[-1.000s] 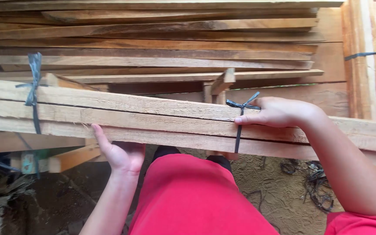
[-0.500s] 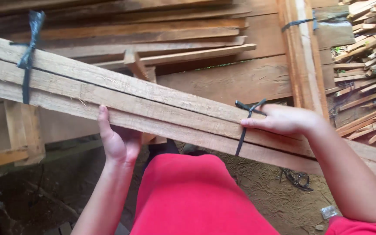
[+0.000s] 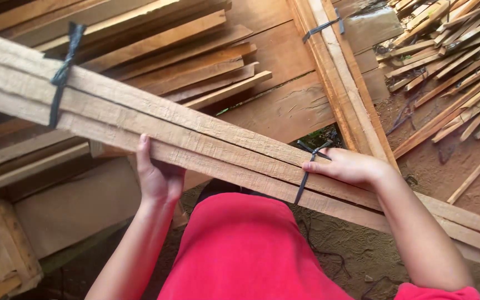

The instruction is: Arranging and sorting wooden planks on a small wooden rack from a larger stack.

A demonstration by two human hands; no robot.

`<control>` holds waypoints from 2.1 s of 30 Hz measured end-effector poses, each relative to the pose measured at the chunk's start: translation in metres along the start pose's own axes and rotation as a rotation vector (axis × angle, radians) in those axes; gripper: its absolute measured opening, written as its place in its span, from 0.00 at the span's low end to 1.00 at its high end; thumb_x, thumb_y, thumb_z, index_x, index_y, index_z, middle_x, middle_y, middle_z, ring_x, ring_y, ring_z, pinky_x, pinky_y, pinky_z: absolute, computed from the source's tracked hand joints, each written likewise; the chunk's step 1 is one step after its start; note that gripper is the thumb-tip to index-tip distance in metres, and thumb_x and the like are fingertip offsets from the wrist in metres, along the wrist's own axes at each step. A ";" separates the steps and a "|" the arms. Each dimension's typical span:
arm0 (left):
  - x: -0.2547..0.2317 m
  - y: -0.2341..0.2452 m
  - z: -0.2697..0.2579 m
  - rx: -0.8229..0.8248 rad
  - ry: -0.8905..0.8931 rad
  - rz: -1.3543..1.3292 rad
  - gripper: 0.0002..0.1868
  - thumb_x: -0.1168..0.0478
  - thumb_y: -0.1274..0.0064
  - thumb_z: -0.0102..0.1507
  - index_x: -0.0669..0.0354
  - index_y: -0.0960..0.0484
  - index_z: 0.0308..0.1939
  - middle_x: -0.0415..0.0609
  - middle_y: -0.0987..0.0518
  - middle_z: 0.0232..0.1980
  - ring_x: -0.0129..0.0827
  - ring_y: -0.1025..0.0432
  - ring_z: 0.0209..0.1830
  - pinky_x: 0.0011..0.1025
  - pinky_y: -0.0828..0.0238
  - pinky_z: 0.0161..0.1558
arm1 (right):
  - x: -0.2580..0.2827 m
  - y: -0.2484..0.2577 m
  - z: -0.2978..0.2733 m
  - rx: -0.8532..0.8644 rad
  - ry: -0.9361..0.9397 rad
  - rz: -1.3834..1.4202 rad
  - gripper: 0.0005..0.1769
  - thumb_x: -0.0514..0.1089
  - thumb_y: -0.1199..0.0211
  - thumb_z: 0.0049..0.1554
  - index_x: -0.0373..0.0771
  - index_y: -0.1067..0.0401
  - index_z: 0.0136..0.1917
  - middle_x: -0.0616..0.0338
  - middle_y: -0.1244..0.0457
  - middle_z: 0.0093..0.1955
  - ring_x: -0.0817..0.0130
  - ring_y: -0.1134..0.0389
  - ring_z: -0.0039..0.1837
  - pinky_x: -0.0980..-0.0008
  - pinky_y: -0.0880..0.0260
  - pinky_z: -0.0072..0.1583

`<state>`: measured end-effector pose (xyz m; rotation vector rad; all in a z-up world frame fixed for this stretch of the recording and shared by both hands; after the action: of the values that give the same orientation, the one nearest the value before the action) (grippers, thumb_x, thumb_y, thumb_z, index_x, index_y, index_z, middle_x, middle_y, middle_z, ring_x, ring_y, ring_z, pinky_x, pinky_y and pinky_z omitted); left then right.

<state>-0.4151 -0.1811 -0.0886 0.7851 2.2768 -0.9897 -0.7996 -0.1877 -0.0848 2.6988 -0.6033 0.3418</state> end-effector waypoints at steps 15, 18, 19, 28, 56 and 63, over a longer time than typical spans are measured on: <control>0.084 -0.210 0.139 0.167 0.041 0.263 0.54 0.40 0.39 0.62 0.70 0.52 0.77 0.74 0.37 0.71 0.65 0.38 0.72 0.68 0.38 0.64 | -0.097 0.092 0.059 -0.002 -0.025 0.265 0.60 0.85 0.51 0.53 0.30 0.37 0.73 0.34 0.45 0.77 0.43 0.47 0.80 0.47 0.49 0.79; 0.117 -0.247 0.182 0.192 0.063 0.371 0.56 0.37 0.39 0.62 0.71 0.51 0.76 0.75 0.35 0.68 0.67 0.35 0.70 0.68 0.35 0.61 | -0.147 0.112 0.094 -0.061 -0.063 0.340 0.61 0.86 0.49 0.53 0.28 0.36 0.73 0.32 0.42 0.75 0.41 0.45 0.78 0.46 0.47 0.78; 0.129 -0.257 0.197 0.191 0.064 0.374 0.56 0.37 0.39 0.62 0.71 0.51 0.76 0.75 0.35 0.68 0.67 0.35 0.70 0.68 0.35 0.61 | -0.154 0.120 0.100 -0.059 -0.063 0.342 0.61 0.86 0.49 0.53 0.28 0.36 0.73 0.32 0.42 0.75 0.41 0.45 0.78 0.46 0.47 0.78; 0.223 -0.333 0.335 0.234 0.014 0.462 0.54 0.33 0.36 0.61 0.67 0.45 0.72 0.70 0.30 0.64 0.59 0.30 0.65 0.61 0.30 0.62 | -0.196 0.169 0.172 -0.198 0.016 0.531 0.55 0.86 0.53 0.55 0.37 0.29 0.70 0.39 0.34 0.67 0.47 0.37 0.73 0.47 0.37 0.71; 0.245 -0.413 0.470 0.032 0.130 0.722 0.65 0.19 0.50 0.56 0.72 0.45 0.76 0.69 0.33 0.72 0.60 0.31 0.70 0.62 0.30 0.64 | -0.168 0.223 0.272 -0.223 -0.068 0.754 0.59 0.88 0.54 0.55 0.29 0.28 0.65 0.32 0.39 0.71 0.39 0.43 0.77 0.45 0.42 0.73; 0.241 -0.391 0.481 0.070 -0.082 1.343 0.60 0.20 0.49 0.62 0.73 0.39 0.73 0.70 0.37 0.75 0.54 0.44 0.78 0.49 0.51 0.77 | -0.166 0.222 0.300 -0.960 -0.012 0.203 0.25 0.63 0.40 0.64 0.41 0.19 0.54 0.52 0.36 0.70 0.45 0.39 0.73 0.46 0.39 0.69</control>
<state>-0.7359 -0.7013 -0.3510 1.8376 1.1235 -0.3931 -0.9986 -0.4313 -0.3446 1.7268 -0.7886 0.0468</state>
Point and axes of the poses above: each hand's wrist, its own z-axis towards the middle knuckle, its own y-axis out of the back of the hand, x = y × z, the point moved 1 cm from there along z, towards the middle knuckle
